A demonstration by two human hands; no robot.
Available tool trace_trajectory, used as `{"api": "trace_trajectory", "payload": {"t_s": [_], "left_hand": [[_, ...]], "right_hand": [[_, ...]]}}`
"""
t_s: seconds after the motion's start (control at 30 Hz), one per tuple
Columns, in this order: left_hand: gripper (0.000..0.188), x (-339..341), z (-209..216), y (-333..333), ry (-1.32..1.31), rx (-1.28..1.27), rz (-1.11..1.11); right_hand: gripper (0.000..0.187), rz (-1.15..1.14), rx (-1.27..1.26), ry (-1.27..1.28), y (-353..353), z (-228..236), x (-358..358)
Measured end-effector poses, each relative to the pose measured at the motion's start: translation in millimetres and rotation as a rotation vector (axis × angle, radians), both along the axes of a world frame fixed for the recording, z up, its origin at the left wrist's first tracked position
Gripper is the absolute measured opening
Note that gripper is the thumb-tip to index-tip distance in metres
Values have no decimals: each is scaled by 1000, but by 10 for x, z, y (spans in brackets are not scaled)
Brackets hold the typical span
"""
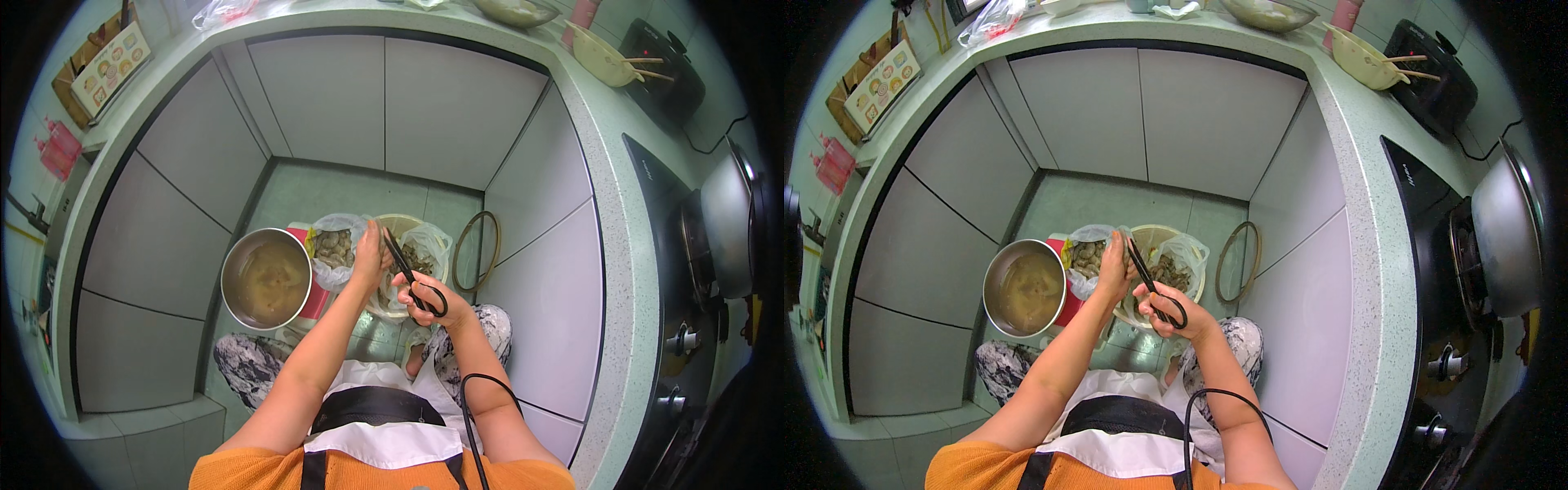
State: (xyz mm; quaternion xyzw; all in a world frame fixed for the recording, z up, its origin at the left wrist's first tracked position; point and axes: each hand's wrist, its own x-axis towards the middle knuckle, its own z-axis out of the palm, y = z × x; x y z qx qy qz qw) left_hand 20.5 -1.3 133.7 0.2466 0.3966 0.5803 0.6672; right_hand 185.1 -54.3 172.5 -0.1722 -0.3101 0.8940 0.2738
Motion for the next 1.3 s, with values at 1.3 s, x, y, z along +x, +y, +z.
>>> {"api": "trace_trajectory", "payload": {"t_s": [1.3], "left_hand": [[29,182,-321,-196,-158,-80,-80]], "right_hand": [[38,-61,-115,-164,-62,-223,105]]}}
